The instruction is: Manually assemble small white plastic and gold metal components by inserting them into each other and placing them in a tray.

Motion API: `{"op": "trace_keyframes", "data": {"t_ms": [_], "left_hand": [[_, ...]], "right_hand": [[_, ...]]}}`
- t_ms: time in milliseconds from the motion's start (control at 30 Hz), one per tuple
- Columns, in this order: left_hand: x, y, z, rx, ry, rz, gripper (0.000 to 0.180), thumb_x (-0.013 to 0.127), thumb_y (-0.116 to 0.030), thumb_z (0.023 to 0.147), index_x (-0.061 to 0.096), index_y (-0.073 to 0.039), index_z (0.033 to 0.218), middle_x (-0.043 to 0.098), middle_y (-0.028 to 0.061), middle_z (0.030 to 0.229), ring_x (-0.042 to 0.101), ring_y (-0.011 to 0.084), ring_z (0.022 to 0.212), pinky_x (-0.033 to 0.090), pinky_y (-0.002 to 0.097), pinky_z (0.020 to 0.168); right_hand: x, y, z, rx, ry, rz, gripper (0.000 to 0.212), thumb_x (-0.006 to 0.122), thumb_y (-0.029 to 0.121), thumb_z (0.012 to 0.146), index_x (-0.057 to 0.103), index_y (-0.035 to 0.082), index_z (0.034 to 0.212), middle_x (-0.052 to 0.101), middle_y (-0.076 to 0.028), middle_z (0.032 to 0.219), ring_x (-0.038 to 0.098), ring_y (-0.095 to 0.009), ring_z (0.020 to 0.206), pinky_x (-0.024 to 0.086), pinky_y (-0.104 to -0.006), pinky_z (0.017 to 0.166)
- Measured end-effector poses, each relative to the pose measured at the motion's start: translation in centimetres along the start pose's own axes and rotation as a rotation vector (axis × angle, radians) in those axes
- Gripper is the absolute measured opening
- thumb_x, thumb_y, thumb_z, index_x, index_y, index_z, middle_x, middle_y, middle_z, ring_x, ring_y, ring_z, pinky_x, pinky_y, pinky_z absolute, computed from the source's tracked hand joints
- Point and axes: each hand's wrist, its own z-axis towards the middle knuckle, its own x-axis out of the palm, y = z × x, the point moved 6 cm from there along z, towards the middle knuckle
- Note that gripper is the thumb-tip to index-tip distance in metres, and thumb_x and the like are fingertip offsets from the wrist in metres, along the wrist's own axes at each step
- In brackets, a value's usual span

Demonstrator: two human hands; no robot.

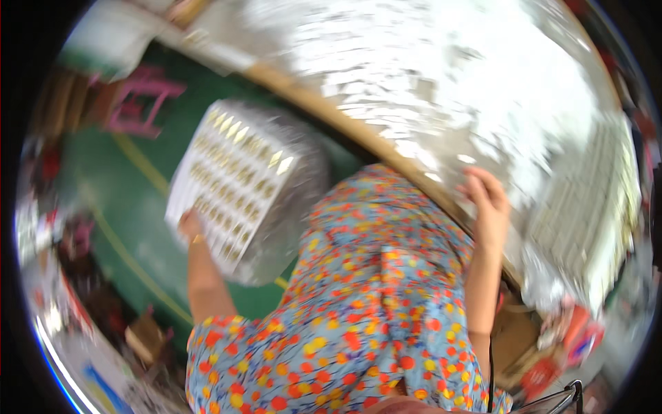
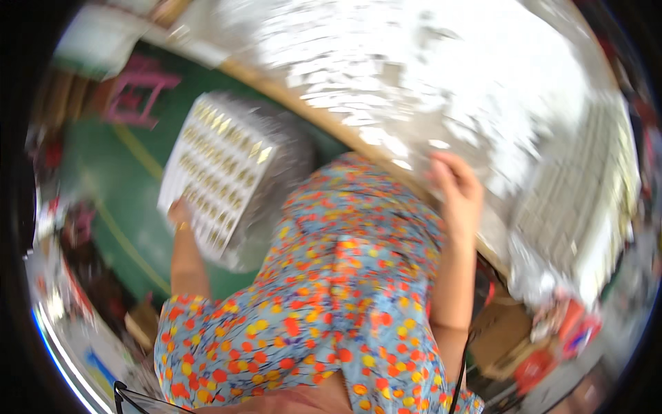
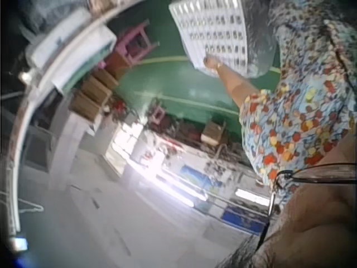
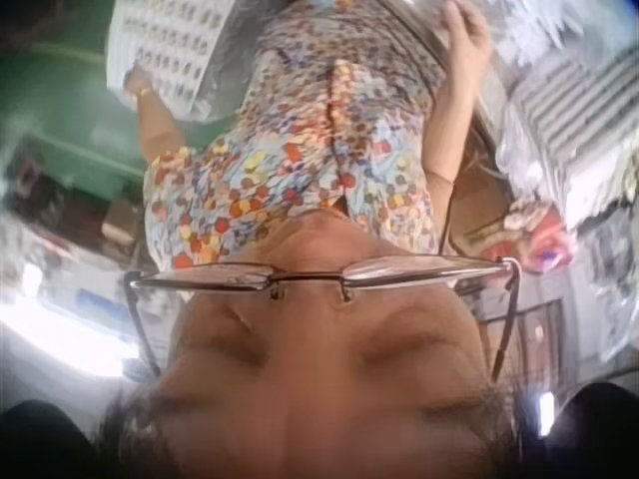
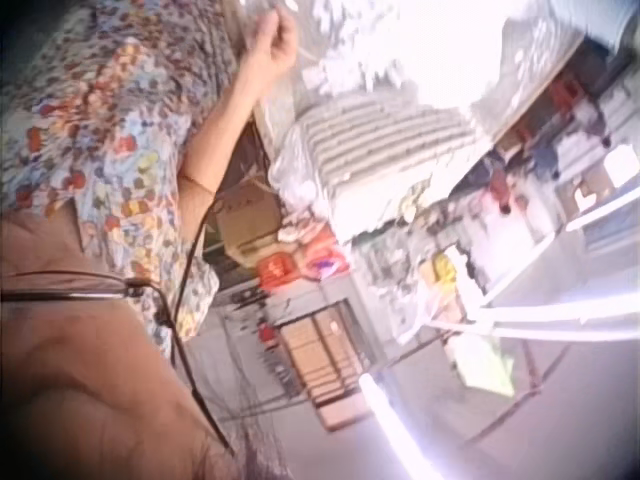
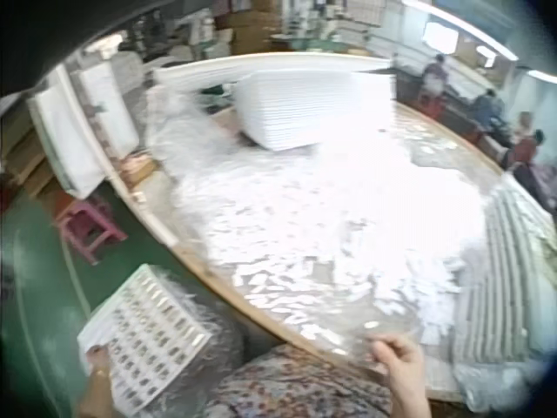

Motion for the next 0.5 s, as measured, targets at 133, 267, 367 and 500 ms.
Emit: {"op": "trace_keyframes", "data": {"t_ms": [133, 267, 367, 500], "left_hand": [[-1.1, 2.7, 2.3, -0.102, -0.168, 0.143, 0.030, 0.073, -0.022, 0.069, 0.062, 0.004, 0.078, 0.065, 0.0114, 0.076, 0.059, 0.0211, 0.066, 0.050, 0.0345, 0.062], [0.3, 1.3, 2.0, 0.119, -0.212, 0.304, 0.034, 0.068, -0.024, 0.074, 0.062, 0.006, 0.089, 0.064, 0.0159, 0.087, 0.060, 0.0260, 0.076, 0.049, 0.0350, 0.073], [1.2, -4.4, -1.9, 0.307, -0.204, 0.427, 0.032, 0.061, -0.023, 0.079, 0.062, 0.007, 0.091, 0.063, 0.0178, 0.088, 0.059, 0.0296, 0.082, 0.047, 0.0350, 0.077], [4.0, -9.3, -5.7, 0.681, 0.055, 0.630, 0.024, 0.056, -0.015, 0.082, 0.063, 0.005, 0.093, 0.063, 0.0190, 0.088, 0.059, 0.0319, 0.080, 0.047, 0.0376, 0.076]], "right_hand": [[-0.9, 0.0, 1.4, -0.045, -0.022, 0.069, 0.015, 0.059, 0.009, 0.084, 0.061, 0.003, 0.097, 0.059, 0.001, 0.081, 0.054, -0.006, 0.070, 0.043, -0.0202, 0.063], [-3.1, 0.3, 4.1, -0.158, -0.098, -0.063, 0.012, 0.060, 0.008, 0.082, 0.062, 0.001, 0.092, 0.059, 0.000, 0.080, 0.054, -0.006, 0.070, 0.043, -0.0201, 0.062], [-3.4, 1.6, 6.2, -0.304, -0.152, -0.303, 0.010, 0.060, 0.007, 0.081, 0.064, 0.002, 0.088, 0.061, -0.004, 0.082, 0.057, -0.012, 0.069, 0.045, -0.0230, 0.063], [-1.9, 3.7, 8.2, -0.602, -0.137, -0.734, 0.011, 0.061, 0.008, 0.077, 0.064, 0.004, 0.087, 0.062, -0.007, 0.089, 0.057, -0.024, 0.079, 0.047, -0.0308, 0.069]]}}
